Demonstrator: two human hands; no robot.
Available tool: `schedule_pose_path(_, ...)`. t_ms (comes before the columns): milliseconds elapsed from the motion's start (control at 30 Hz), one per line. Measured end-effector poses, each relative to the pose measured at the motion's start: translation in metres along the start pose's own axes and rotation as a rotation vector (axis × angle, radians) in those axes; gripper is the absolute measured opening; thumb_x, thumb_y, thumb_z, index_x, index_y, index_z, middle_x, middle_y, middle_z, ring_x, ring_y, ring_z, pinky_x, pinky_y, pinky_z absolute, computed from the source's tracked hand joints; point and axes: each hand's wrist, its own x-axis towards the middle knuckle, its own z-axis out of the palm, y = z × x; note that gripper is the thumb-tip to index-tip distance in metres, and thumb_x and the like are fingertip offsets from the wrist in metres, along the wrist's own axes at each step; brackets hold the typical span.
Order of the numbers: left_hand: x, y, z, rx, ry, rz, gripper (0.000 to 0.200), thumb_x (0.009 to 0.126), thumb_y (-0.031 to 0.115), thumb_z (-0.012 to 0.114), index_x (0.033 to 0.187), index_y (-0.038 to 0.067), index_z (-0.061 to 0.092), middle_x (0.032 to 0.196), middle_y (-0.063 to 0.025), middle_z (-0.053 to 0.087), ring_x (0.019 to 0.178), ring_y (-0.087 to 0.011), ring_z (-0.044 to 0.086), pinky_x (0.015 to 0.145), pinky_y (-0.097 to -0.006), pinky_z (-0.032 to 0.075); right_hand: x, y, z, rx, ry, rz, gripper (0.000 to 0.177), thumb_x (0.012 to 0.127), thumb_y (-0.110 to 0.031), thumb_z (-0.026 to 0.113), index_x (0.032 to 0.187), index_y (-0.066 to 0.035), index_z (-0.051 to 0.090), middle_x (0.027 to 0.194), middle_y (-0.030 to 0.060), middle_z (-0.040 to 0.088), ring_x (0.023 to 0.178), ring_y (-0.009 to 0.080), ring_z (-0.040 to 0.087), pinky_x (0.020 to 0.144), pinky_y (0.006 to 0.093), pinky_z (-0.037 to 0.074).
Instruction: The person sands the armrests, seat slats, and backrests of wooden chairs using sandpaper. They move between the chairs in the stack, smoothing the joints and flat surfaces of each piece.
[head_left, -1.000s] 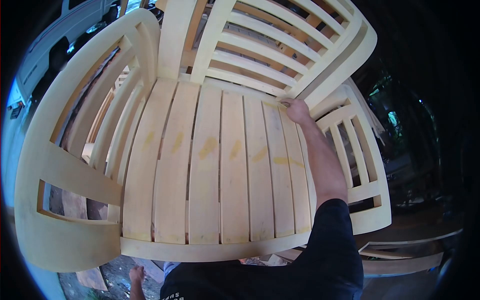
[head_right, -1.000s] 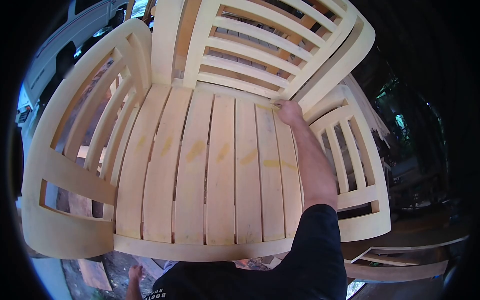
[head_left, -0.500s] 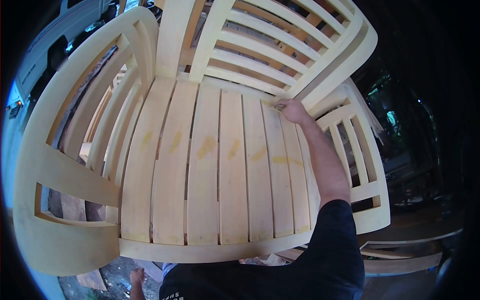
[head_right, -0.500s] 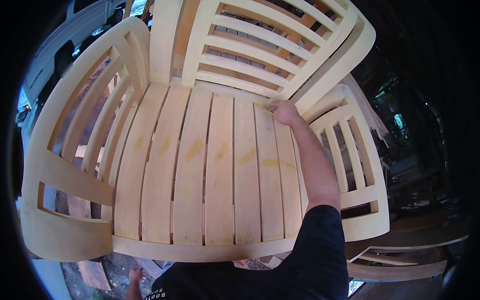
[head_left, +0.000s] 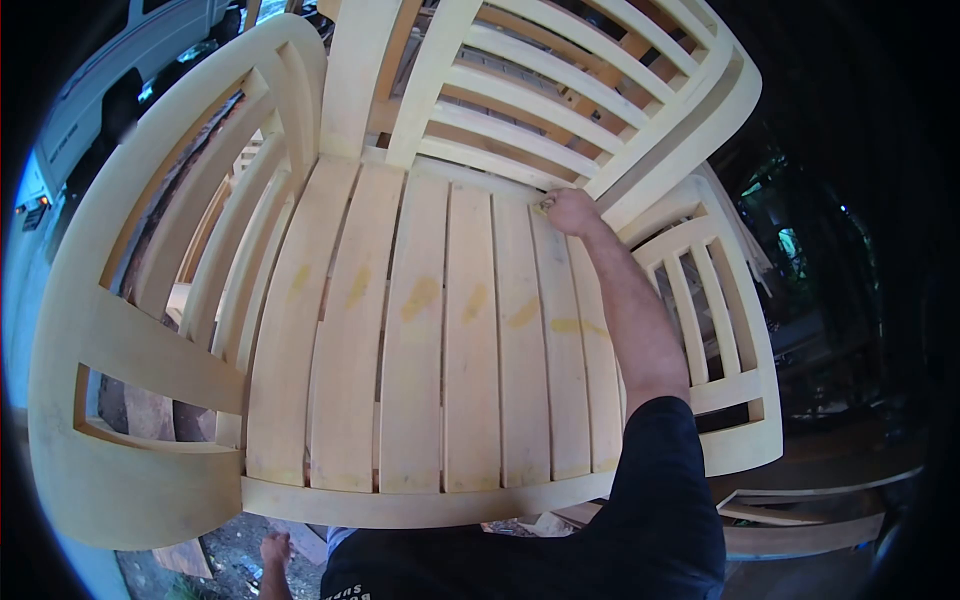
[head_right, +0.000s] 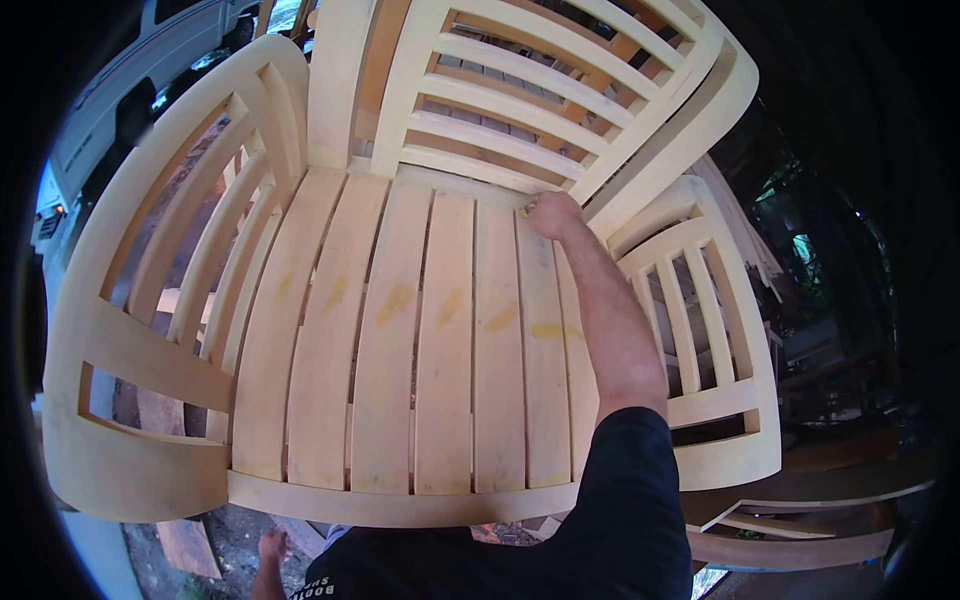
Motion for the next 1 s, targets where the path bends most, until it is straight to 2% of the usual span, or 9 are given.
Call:
schedule_pose_path(100, -0.006, -0.003, 0.003, 0.053, 0.021, 0.023, 0.028, 0.094, 0.02, 0.065, 0.103, -0.006, 0.072, 0.08, -0.0147, 0.074, 0.062, -0.0232, 0.072, 0.057, -0.0376, 0.059, -0.005, -0.012, -0.026, 0.092, 0.026, -0.021, 0.042, 0.082, -0.016, 0.055, 0.118, -0.022, 0.077, 0.114, 0.0151, 0.075, 0.105, 0.0357, 0.071, 0.095, 0.0437, 0.056)
schedule_pose_path(200, -0.022, 0.007, 0.005, -0.042, -0.003, -0.015, 0.029, 0.094, 0.02, 0.066, 0.102, -0.007, 0.073, 0.081, -0.0155, 0.075, 0.064, -0.0237, 0.073, 0.058, -0.0374, 0.06, -0.006, -0.027, -0.022, 0.227, 0.125, -0.169, 0.046, 0.081, -0.011, 0.055, 0.119, -0.022, 0.077, 0.111, 0.0166, 0.075, 0.102, 0.0366, 0.071, 0.095, 0.0437, 0.056)
schedule_pose_path(400, -0.012, 0.0, 0.002, 0.012, 0.044, 0.024, 0.031, 0.093, 0.021, 0.066, 0.105, -0.007, 0.073, 0.082, -0.0166, 0.075, 0.066, -0.0243, 0.074, 0.059, -0.0377, 0.061, -0.005, -0.059, 0.0, 0.132, 0.091, -0.089, 0.051, 0.078, -0.007, 0.056, 0.122, -0.023, 0.076, 0.114, 0.0179, 0.074, 0.106, 0.0368, 0.07, 0.095, 0.0446, 0.056)
schedule_pose_path(500, -0.005, -0.011, 0.001, -0.025, 0.002, 0.059, 0.03, 0.093, 0.02, 0.066, 0.105, -0.007, 0.073, 0.082, -0.0171, 0.075, 0.067, -0.0245, 0.074, 0.058, -0.0382, 0.06, -0.015, -0.064, 0.019, 0.134, 0.205, -0.179, 0.05, 0.078, -0.007, 0.057, 0.121, -0.021, 0.077, 0.114, 0.0193, 0.074, 0.107, 0.037, 0.069, 0.095, 0.0452, 0.055)
schedule_pose_path(600, 0.0, -0.019, 0.002, -0.001, 0.02, 0.009, 0.028, 0.095, 0.017, 0.065, 0.105, -0.008, 0.072, 0.081, -0.0166, 0.074, 0.065, -0.0238, 0.073, 0.056, -0.0375, 0.058, -0.024, -0.064, 0.02, 0.121, 0.183, -0.18, 0.047, 0.079, -0.007, 0.057, 0.121, -0.02, 0.077, 0.112, 0.0198, 0.074, 0.105, 0.0374, 0.07, 0.093, 0.0462, 0.056)
schedule_pose_path(700, -0.018, -0.003, 0.003, -0.077, 0.007, -0.039, 0.025, 0.096, 0.015, 0.065, 0.105, -0.008, 0.072, 0.079, -0.0156, 0.073, 0.062, -0.0228, 0.071, 0.054, -0.0365, 0.057, -0.036, -0.051, 0.015, 0.189, 0.228, -0.31, 0.045, 0.079, -0.007, 0.058, 0.118, -0.019, 0.078, 0.112, 0.0186, 0.075, 0.102, 0.0381, 0.07, 0.091, 0.0466, 0.057)
schedule_pose_path(800, -0.022, 0.004, 0.004, -0.169, -0.006, -0.012, 0.025, 0.096, 0.014, 0.065, 0.107, -0.007, 0.072, 0.08, -0.0151, 0.073, 0.06, -0.0225, 0.069, 0.052, -0.0357, 0.056, -0.031, -0.031, -0.003, 0.31, 0.227, -0.138, 0.044, 0.081, -0.008, 0.057, 0.119, -0.019, 0.077, 0.11, 0.0175, 0.075, 0.102, 0.0377, 0.071, 0.091, 0.0457, 0.057)
schedule_pose_path(900, -0.018, 0.001, -0.002, -0.077, -0.013, 0.014, 0.027, 0.096, 0.015, 0.065, 0.109, -0.008, 0.071, 0.082, -0.0159, 0.073, 0.062, -0.0232, 0.07, 0.054, -0.0362, 0.058, -0.015, -0.026, -0.014, 0.099, 0.121, 0.02, 0.044, 0.081, -0.011, 0.058, 0.121, -0.019, 0.075, 0.113, 0.0169, 0.075, 0.106, 0.0362, 0.071, 0.093, 0.0451, 0.057)
schedule_pose_path(1000, -0.011, -0.006, -0.006, -0.032, -0.004, 0.03, 0.028, 0.096, 0.015, 0.065, 0.111, -0.008, 0.07, 0.081, -0.0163, 0.073, 0.064, -0.0241, 0.072, 0.056, -0.0366, 0.06, -0.008, -0.038, -0.024, 0.043, 0.021, 0.089, 0.044, 0.082, -0.015, 0.058, 0.123, -0.019, 0.074, 0.117, 0.0167, 0.074, 0.11, 0.0348, 0.07, 0.096, 0.0448, 0.056)
